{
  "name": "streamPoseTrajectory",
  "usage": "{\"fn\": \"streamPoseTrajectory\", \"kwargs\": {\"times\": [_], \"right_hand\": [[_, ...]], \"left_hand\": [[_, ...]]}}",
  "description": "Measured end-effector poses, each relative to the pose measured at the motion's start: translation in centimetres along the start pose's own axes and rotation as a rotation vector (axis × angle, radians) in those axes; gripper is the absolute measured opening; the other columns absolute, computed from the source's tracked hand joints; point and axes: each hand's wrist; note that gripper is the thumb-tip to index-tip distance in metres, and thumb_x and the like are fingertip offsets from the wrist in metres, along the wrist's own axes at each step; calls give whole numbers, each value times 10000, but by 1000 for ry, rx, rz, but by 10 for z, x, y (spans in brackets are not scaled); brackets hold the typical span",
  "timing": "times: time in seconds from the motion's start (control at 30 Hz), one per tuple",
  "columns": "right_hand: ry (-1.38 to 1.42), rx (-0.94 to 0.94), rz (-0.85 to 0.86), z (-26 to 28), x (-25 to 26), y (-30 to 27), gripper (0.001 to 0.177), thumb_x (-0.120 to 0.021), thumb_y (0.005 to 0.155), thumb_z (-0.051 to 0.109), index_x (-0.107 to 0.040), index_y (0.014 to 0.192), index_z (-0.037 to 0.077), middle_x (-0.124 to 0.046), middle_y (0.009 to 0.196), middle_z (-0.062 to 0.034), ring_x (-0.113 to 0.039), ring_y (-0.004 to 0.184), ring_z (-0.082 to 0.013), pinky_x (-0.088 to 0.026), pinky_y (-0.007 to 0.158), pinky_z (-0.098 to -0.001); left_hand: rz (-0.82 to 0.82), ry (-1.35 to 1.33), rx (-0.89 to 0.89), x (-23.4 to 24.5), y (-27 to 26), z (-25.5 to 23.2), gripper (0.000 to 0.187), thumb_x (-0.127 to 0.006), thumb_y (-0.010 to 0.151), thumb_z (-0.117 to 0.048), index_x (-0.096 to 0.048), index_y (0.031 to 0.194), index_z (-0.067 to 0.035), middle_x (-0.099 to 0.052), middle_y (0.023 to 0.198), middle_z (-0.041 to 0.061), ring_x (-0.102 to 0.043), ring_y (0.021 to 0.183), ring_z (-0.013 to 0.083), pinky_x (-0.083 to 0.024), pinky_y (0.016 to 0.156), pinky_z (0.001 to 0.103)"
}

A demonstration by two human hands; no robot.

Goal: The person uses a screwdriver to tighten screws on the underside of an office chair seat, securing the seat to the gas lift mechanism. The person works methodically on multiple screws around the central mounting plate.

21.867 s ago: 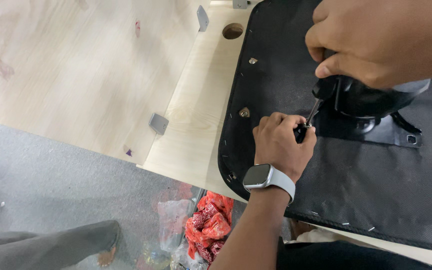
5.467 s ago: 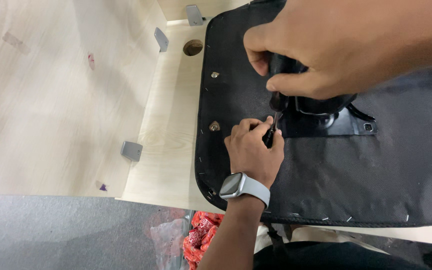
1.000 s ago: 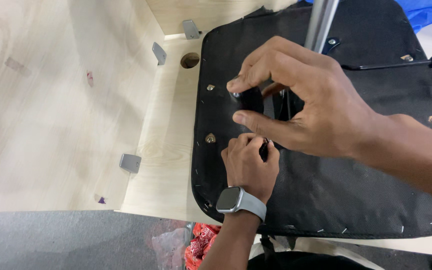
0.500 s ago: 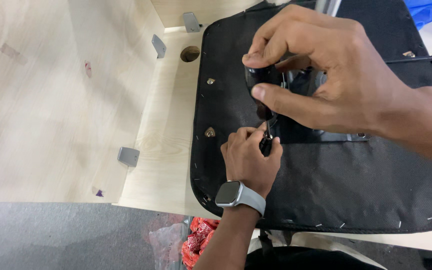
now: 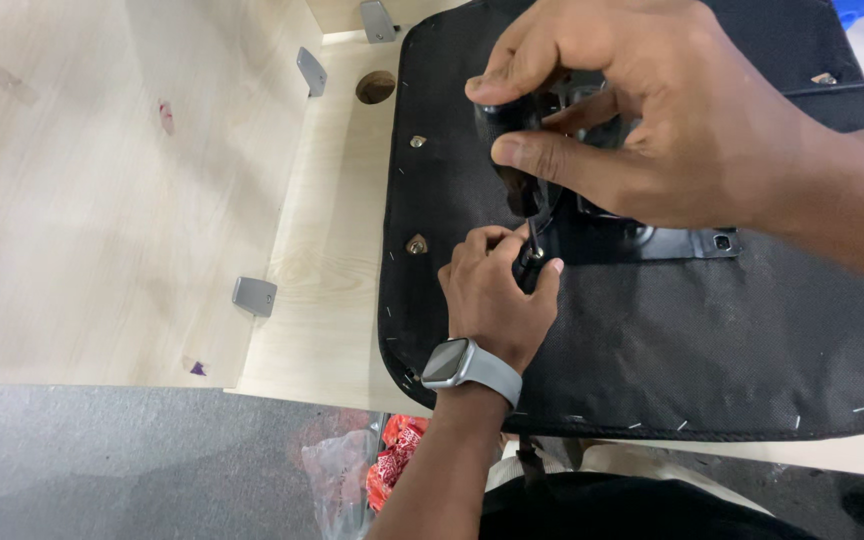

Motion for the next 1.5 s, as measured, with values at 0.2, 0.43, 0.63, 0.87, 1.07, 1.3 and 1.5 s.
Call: {"fn": "streamPoseTrajectory", "kwargs": {"times": [0.2, 0.43, 0.63, 0.87, 1.07, 1.3, 1.5], "right_hand": [[-73, -24, 23, -5, 5, 1, 279, -758, 952, 82, -601, 1161, -16, -623, 1141, -133, -708, 971, -210, -665, 764, -297], [-20, -107, 90, -3, 7, -7, 297, -704, 967, 74, -582, 1232, 22, -669, 1193, -120, -715, 1071, -241, -631, 878, -355], [-12, -100, 120, -10, 8, -8, 316, -666, 970, 44, -569, 1271, 36, -689, 1166, -129, -731, 1069, -226, -631, 873, -337], [-11, -215, 174, -3, 11, -7, 404, -755, 943, 114, -657, 1334, 131, -714, 923, -76, -753, 815, -144, -639, 687, -283], [-53, -252, 153, 0, 5, -2, 443, -777, 866, 194, -679, 1295, 140, -722, 927, -62, -733, 866, -159, -677, 726, -284], [-160, -126, 10, -9, 7, -6, 517, -875, 815, 252, -625, 1193, 1, -660, 1197, -173, -733, 952, -287, -654, 733, -346], [-176, -141, 8, -11, 14, -16, 581, -868, 812, 312, -577, 1191, -19, -662, 1152, -170, -738, 922, -267, -644, 738, -346]], "left_hand": [[-13, -25, -11, 0, -2, 2, 474, -779, 833, -300, -733, 1235, -51, -665, 1166, 118, -612, 1141, 274, -406, 1050, 472], [-33, -40, -28, -4, -2, 4, 490, -799, 822, -290, -726, 1238, -43, -661, 1167, 111, -606, 1144, 275, -407, 1044, 468], [-13, -31, -1, -2, -4, 2, 473, -795, 834, -281, -727, 1241, -48, -660, 1167, 115, -608, 1141, 273, -400, 1064, 466], [-27, -17, -1, -3, -1, 1, 479, -807, 820, -283, -729, 1221, -33, -657, 1175, 124, -602, 1147, 286, -405, 1052, 466], [-11, -53, 0, -3, -2, 4, 459, -798, 827, -267, -725, 1201, -10, -666, 1156, 102, -617, 1128, 262, -405, 1062, 462], [-15, -62, -14, -4, -2, 6, 428, -773, 843, -239, -734, 1226, -52, -668, 1157, 95, -616, 1134, 258, -404, 1052, 455], [-14, -46, -6, -6, 0, 6, 398, -754, 854, -232, -739, 1214, -61, -668, 1150, 87, -614, 1136, 250, -390, 1059, 461]]}}
Point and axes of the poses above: each hand's wrist, its own y-axis towards the middle knuckle, its own x-axis out of the back of the hand, z = x × y
